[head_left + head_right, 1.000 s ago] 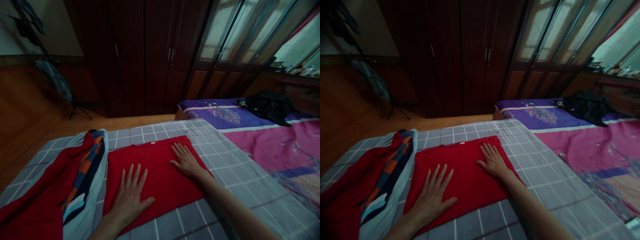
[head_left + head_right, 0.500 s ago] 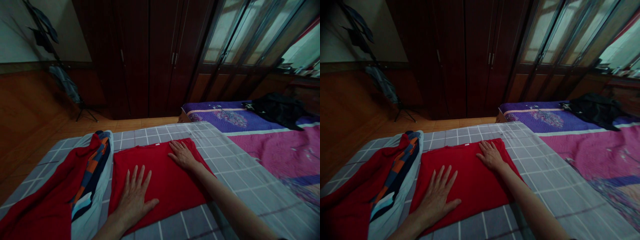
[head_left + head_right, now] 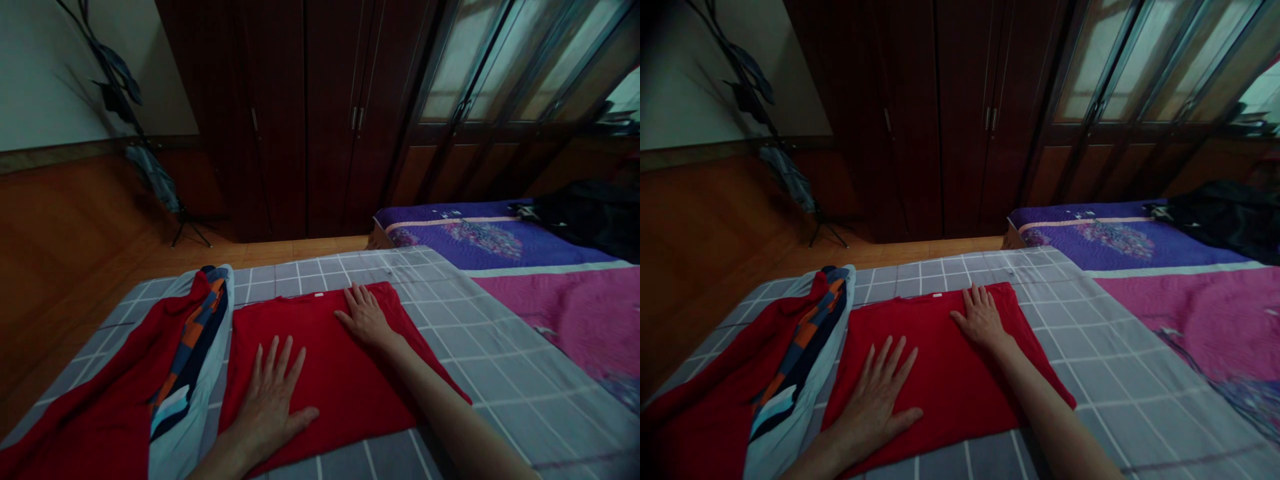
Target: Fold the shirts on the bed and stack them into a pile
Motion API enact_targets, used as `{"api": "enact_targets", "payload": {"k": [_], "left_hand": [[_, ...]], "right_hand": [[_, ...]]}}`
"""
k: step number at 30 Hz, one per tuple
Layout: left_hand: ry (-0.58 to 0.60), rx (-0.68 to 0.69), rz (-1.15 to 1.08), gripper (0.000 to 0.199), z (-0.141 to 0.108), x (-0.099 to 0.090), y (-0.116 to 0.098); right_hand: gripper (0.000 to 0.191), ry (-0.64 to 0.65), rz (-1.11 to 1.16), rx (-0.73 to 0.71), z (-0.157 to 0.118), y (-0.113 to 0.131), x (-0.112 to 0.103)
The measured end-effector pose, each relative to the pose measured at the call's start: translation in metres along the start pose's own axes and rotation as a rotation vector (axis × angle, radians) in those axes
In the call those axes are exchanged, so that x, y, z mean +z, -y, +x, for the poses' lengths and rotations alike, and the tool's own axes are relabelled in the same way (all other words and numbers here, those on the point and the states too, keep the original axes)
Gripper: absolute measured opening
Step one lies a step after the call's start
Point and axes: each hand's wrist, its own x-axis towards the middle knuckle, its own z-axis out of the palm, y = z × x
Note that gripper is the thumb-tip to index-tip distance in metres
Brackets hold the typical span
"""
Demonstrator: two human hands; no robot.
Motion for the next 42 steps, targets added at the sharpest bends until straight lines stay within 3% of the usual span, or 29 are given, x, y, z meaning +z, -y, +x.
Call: {"api": "enact_targets", "payload": {"k": [3, 7, 12, 17, 20, 23, 27, 31, 35, 39, 42], "left_hand": [[0.005, 0.006, 0.01, 0.084, -0.001, -0.001, 0.0], [0.022, 0.013, 0.004, 0.069, -0.001, -0.012, -0.001], [0.042, 0.063, 0.016, 0.056, 0.025, -0.028, 0.003], [0.124, 0.07, 0.021, 0.067, 0.061, -0.023, 0.051], [0.106, -0.119, 0.06, 0.068, 0.065, -0.02, 0.088], [0.043, -0.282, 0.104, 0.067, 0.058, -0.021, 0.104], [0.092, -0.123, 0.094, 0.065, 0.052, -0.024, 0.096], [0.096, -0.211, 0.133, 0.065, 0.048, -0.024, 0.094], [0.081, -0.124, 0.12, 0.064, 0.035, -0.023, 0.1], [0.057, -0.204, 0.146, 0.064, 0.022, -0.025, 0.093], [0.088, -0.094, 0.114, 0.064, 0.012, -0.026, 0.087]], "right_hand": [[0.066, -0.011, 0.034, -0.043, -0.009, 0.018, 0.004], [0.061, 0.045, 0.145, -0.309, -0.032, 0.046, 0.007], [0.055, 0.088, 0.218, -0.467, -0.04, 0.048, 0.003], [0.07, 0.17, 0.252, -0.542, -0.035, 0.043, 0.002], [0.069, 0.181, 0.263, -0.523, -0.035, 0.044, 0.002], [0.07, 0.194, 0.276, -0.513, -0.036, 0.044, 0.002], [0.071, 0.206, 0.285, -0.5, -0.035, 0.044, 0.005], [0.071, 0.208, 0.269, -0.502, -0.034, 0.044, 0.007], [0.071, 0.204, 0.249, -0.509, -0.033, 0.045, 0.008], [0.071, 0.206, 0.236, -0.507, -0.033, 0.045, 0.008], [0.071, 0.201, 0.241, -0.509, -0.034, 0.045, 0.008]]}}
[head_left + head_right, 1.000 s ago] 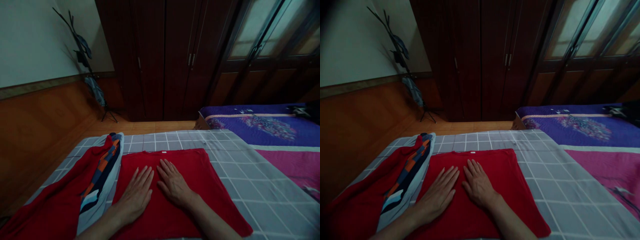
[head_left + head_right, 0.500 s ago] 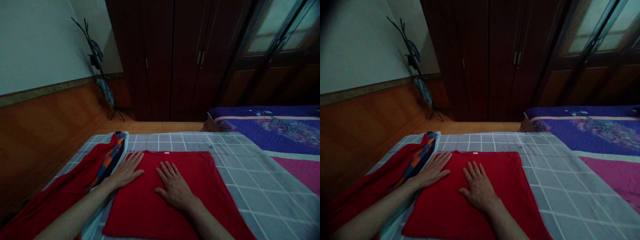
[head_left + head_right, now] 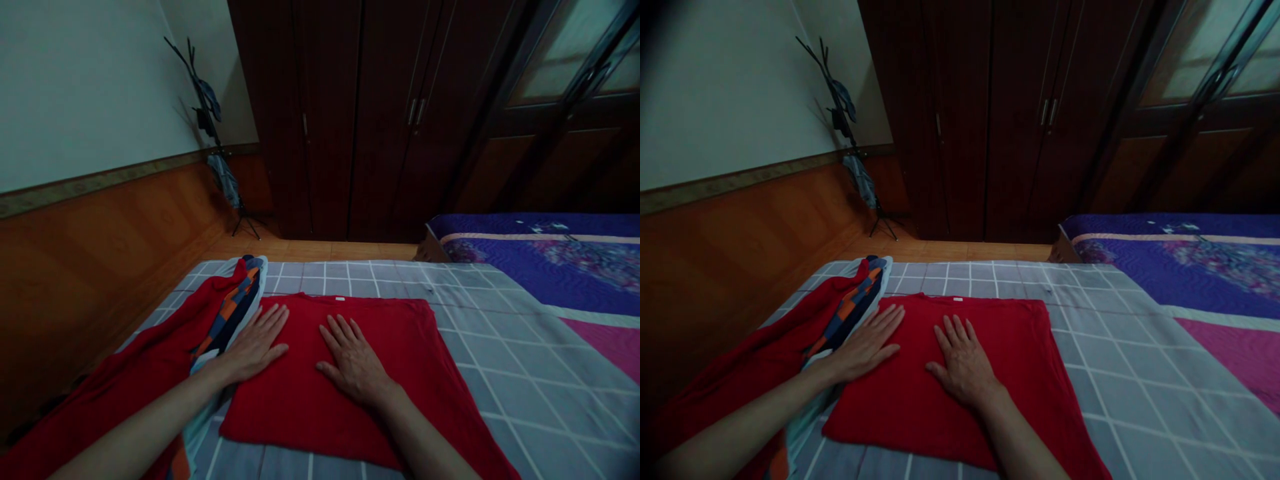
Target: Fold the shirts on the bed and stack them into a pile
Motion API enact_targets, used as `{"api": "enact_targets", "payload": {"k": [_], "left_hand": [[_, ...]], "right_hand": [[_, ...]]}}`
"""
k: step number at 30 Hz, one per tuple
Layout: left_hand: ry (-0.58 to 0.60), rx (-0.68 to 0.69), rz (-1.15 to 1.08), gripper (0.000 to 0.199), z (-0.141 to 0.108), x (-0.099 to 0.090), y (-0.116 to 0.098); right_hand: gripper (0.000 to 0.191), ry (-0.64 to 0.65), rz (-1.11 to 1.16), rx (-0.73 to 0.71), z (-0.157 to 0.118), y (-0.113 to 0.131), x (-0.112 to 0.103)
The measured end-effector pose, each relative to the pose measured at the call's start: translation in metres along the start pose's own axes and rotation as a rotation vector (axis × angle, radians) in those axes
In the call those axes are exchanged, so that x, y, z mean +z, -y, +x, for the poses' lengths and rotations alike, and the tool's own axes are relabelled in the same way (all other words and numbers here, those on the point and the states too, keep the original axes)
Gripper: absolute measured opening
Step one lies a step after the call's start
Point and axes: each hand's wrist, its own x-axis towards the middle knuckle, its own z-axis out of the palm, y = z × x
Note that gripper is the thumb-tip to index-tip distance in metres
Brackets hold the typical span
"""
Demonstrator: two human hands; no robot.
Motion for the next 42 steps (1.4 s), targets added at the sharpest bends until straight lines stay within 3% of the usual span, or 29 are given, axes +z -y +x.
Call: {"api": "enact_targets", "payload": {"k": [2, 5, 10, 14, 17, 20, 26, 33, 37, 39, 42], "left_hand": [[0.002, 0.005, 0.008, 0.061, -0.006, 0.0, -0.002], [-0.069, -0.098, 0.058, 0.06, -0.007, -0.002, -0.012], [-0.1, 0.062, 0.003, 0.06, 0.005, -0.001, -0.07], [-0.095, 0.038, -0.03, 0.059, 0.009, 0.014, -0.101], [-0.121, 0.042, -0.016, 0.058, 0.008, 0.022, -0.101], [-0.154, 0.053, -0.002, 0.059, 0.007, 0.026, -0.097], [-0.166, 0.037, 0.001, 0.06, 0.007, 0.027, -0.098], [-0.09, 0.019, -0.058, 0.061, 0.006, 0.022, -0.094], [-0.083, -0.048, -0.094, 0.064, 0.006, 0.015, -0.098], [-0.094, -0.018, -0.112, 0.061, 0.013, 0.009, -0.109], [-0.085, 0.068, -0.129, 0.056, 0.03, 0.004, -0.125]], "right_hand": [[0.071, -0.014, 0.014, -0.002, -0.001, 0.0, 0.001], [0.071, -0.026, 0.032, 0.001, -0.002, 0.002, 0.001], [0.072, -0.035, 0.012, 0.042, -0.007, 0.008, -0.017], [0.077, -0.018, -0.053, 0.196, -0.013, -0.009, -0.038], [0.074, -0.075, -0.123, 0.35, -0.015, -0.035, -0.042], [0.066, -0.136, -0.158, 0.411, -0.015, -0.052, -0.036], [0.069, -0.198, -0.163, 0.327, -0.011, -0.051, -0.018], [0.07, -0.251, -0.223, 0.498, -0.015, -0.07, -0.018], [0.071, -0.295, -0.241, 0.592, -0.015, -0.067, -0.021], [0.067, -0.282, -0.224, 0.5, -0.013, -0.057, -0.019], [0.059, -0.206, -0.175, 0.227, -0.01, -0.041, -0.011]]}}
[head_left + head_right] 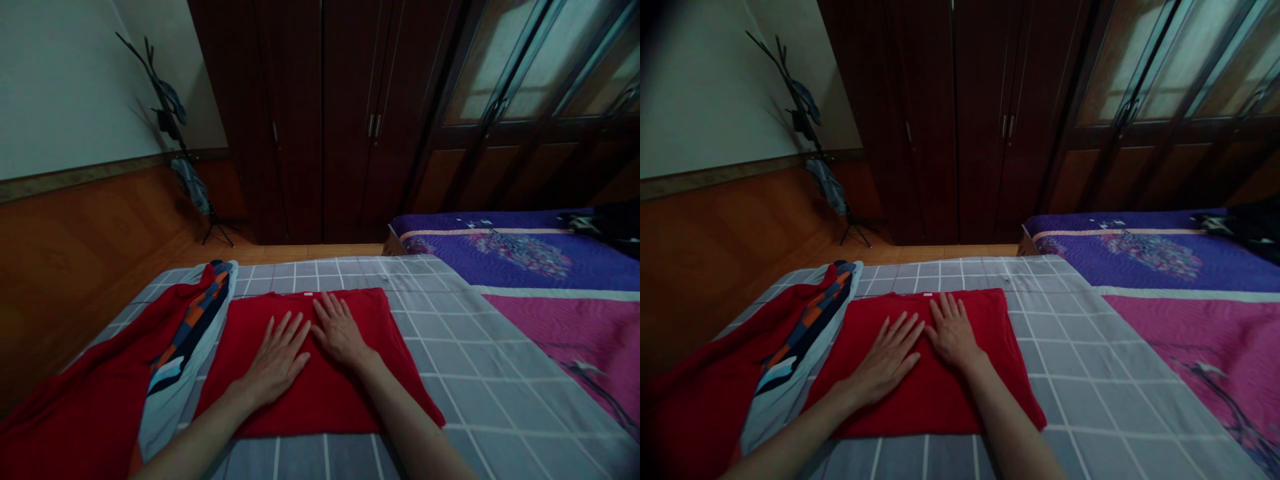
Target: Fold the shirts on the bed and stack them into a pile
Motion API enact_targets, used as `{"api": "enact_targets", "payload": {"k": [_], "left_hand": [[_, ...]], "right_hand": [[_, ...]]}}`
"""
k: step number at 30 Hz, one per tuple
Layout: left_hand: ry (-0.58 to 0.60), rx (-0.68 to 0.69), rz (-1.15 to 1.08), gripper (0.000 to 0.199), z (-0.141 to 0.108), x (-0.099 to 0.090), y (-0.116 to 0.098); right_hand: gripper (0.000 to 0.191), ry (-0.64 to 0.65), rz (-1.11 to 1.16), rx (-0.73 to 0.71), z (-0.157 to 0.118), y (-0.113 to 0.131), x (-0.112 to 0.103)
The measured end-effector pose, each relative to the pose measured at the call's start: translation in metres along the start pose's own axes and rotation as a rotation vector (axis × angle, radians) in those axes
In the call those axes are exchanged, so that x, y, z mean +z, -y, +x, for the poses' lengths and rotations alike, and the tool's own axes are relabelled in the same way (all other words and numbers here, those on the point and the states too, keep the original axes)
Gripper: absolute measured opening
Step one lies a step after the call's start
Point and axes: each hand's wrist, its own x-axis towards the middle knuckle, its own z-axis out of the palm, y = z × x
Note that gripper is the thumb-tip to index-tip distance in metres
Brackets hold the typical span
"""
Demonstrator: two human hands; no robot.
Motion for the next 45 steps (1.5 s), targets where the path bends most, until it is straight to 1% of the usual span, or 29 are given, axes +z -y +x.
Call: {"api": "enact_targets", "payload": {"k": [1, 2, 3, 5, 6, 7, 9, 11, 14, 16, 19, 21, 23, 25, 28, 31, 35, 38, 40, 42, 43, 45], "left_hand": [[0.013, 0.006, -0.005, 0.056, 0.006, 0.001, -0.002], [0.028, -0.002, -0.009, 0.057, 0.01, 0.002, -0.002], [0.043, -0.021, -0.012, 0.059, 0.012, 0.003, -0.001], [0.056, -0.074, -0.013, 0.063, 0.012, 0.004, 0.005], [0.056, -0.091, -0.012, 0.063, 0.01, 0.004, 0.008], [0.055, -0.094, -0.012, 0.061, 0.007, 0.002, 0.009], [0.048, -0.055, -0.013, 0.056, 0.005, -0.002, 0.007], [0.049, 0.032, -0.023, 0.051, 0.008, -0.007, -0.001], [0.098, 0.127, -0.058, 0.052, 0.024, -0.01, -0.015], [0.128, 0.106, -0.072, 0.054, 0.039, -0.01, -0.019], [0.108, 0.061, -0.058, 0.055, 0.058, -0.009, -0.015], [0.102, 0.103, -0.05, 0.056, 0.067, -0.008, -0.009], [0.107, 0.149, -0.046, 0.057, 0.073, -0.006, -0.002], [0.089, 0.13, -0.031, 0.057, 0.072, -0.003, 0.009], [0.046, 0.062, 0.005, 0.057, 0.057, -0.002, 0.03], [0.048, 0.028, 0.031, 0.058, 0.03, -0.004, 0.057], [0.063, -0.104, 0.091, 0.06, -0.007, -0.01, 0.092], [0.037, -0.154, 0.114, 0.058, -0.029, -0.01, 0.111], [-0.022, -0.209, 0.143, 0.056, -0.04, -0.01, 0.115], [-0.07, -0.227, 0.165, 0.056, -0.048, -0.013, 0.11], [-0.076, -0.208, 0.164, 0.056, -0.052, -0.015, 0.104], [-0.045, -0.136, 0.141, 0.057, -0.06, -0.021, 0.088]], "right_hand": [[0.058, 0.016, 0.015, -0.061, -0.001, 0.003, 0.001], [0.058, 0.02, 0.02, -0.082, -0.002, 0.005, 0.001], [0.061, 0.011, 0.015, -0.062, -0.002, 0.004, 0.0], [0.067, -0.041, -0.002, 0.021, -0.003, 0.001, -0.005], [0.066, -0.074, -0.011, 0.068, -0.003, -0.002, -0.008], [0.062, -0.105, -0.016, 0.106, -0.003, -0.003, -0.011], [0.046, -0.146, -0.017, 0.151, -0.002, -0.003, -0.016], [0.038, -0.154, -0.013, 0.167, -0.003, 0.0, -0.018], [0.031, -0.152, -0.02, 0.18, -0.004, 0.0, -0.016], [0.026, -0.169, -0.033, 0.205, -0.004, -0.004, -0.014], [0.025, -0.187, -0.045, 0.229, -0.003, -0.012, -0.012], [0.025, -0.181, -0.042, 0.211, -0.002, -0.015, -0.011], [0.027, -0.179, -0.041, 0.205, -0.001, -0.016, -0.009], [0.03, -0.188, -0.05, 0.229, -0.001, -0.017, -0.007], [0.038, -0.196, -0.063, 0.261, -0.001, -0.017, -0.004], [0.045, -0.16, -0.067, 0.252, -0.001, -0.017, 0.0], [0.057, -0.124, -0.097, 0.29, 0.001, -0.019, 0.006], [0.063, -0.128, -0.132, 0.308, 0.002, -0.021, 0.01], [0.063, -0.132, -0.147, 0.301, 0.002, -0.022, 0.012], [0.062, -0.132, -0.153, 0.297, 0.001, -0.023, 0.012], [0.061, -0.129, -0.153, 0.296, 0.001, -0.023, 0.012], [0.06, -0.124, -0.152, 0.295, 0.001, -0.022, 0.011]]}}
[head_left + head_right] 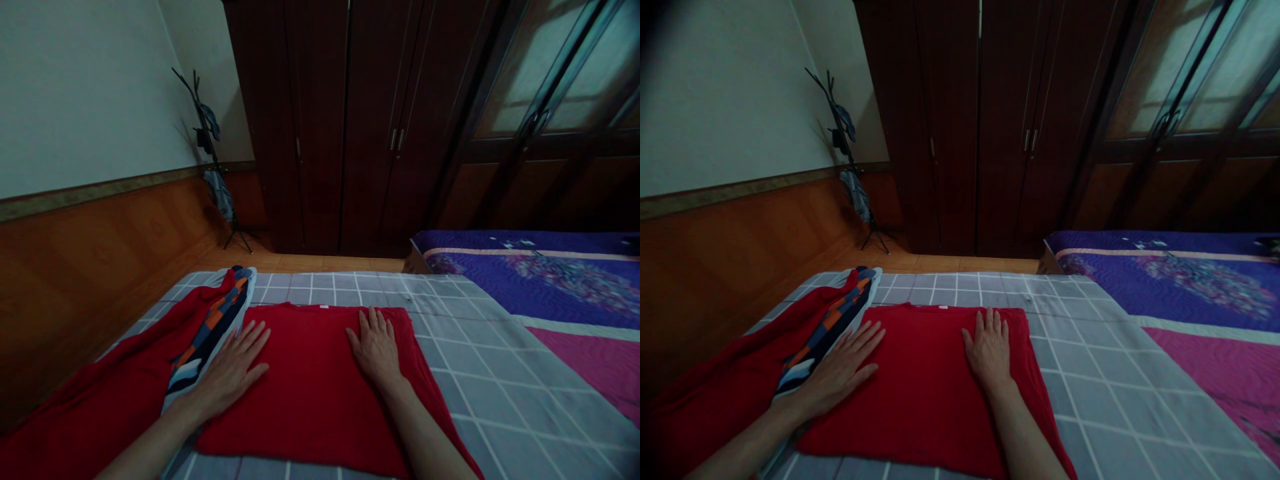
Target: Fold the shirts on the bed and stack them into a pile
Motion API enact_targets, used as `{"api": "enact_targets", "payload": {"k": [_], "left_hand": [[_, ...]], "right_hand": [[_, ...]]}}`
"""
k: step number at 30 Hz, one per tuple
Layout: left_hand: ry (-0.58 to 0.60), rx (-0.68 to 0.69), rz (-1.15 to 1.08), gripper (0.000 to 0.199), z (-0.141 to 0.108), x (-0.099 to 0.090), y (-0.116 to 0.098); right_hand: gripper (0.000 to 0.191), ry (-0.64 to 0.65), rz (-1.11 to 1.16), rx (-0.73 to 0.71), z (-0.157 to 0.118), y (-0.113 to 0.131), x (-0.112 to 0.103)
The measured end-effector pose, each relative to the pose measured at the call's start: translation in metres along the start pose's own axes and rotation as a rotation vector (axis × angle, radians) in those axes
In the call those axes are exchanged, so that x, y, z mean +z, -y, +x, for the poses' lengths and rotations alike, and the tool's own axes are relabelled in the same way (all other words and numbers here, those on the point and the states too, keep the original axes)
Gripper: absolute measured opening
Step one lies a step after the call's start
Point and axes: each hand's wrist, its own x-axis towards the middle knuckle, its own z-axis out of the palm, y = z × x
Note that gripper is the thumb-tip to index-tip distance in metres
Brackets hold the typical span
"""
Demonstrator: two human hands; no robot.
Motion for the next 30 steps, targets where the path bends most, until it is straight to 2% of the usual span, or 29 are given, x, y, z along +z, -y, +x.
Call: {"api": "enact_targets", "payload": {"k": [3, 5, 9, 11, 14, 16, 18, 21, 23, 26, 30], "left_hand": [[0.055, 0.088, -0.023, 0.061, -0.017, -0.01, -0.019], [0.065, 0.111, -0.027, 0.063, -0.027, -0.011, -0.023], [0.033, 0.105, -0.041, 0.061, -0.041, 0.0, -0.016], [0.008, 0.093, -0.059, 0.06, -0.044, 0.008, -0.012], [-0.016, 0.075, -0.104, 0.06, -0.045, 0.015, -0.01], [-0.037, 0.064, -0.147, 0.061, -0.045, 0.017, -0.01], [-0.069, 0.035, -0.202, 0.062, -0.045, 0.018, -0.009], [-0.109, -0.055, -0.297, 0.059, -0.046, 0.018, -0.005], [-0.129, -0.118, -0.372, 0.055, -0.046, 0.016, -0.001], [-0.16, -0.183, -0.487, 0.052, -0.046, 0.012, 0.003], [-0.178, -0.235, -0.596, 0.051, -0.046, 0.005, 0.003]], "right_hand": [[0.057, 0.002, -0.006, 0.018, 0.003, 0.001, -0.008], [0.056, -0.01, -0.014, 0.038, 0.006, -0.004, -0.019], [0.057, -0.044, 0.04, 0.086, -0.002, -0.037, -0.044], [0.06, -0.054, 0.087, 0.12, -0.023, -0.065, -0.051], [0.07, -0.046, 0.1, 0.212, -0.073, -0.109, -0.052], [0.072, 0.038, 0.174, 0.282, -0.107, -0.131, -0.052], [0.074, 0.144, 0.248, 0.349, -0.132, -0.142, -0.057], [0.072, 0.263, 0.275, 0.486, -0.143, -0.139, -0.07], [0.064, 0.354, 0.307, 0.56, -0.137, -0.131, -0.076], [0.051, 0.474, 0.398, 0.576, -0.123, -0.122, -0.075], [0.037, 0.465, 0.478, 0.595, -0.112, -0.116, -0.064]]}}
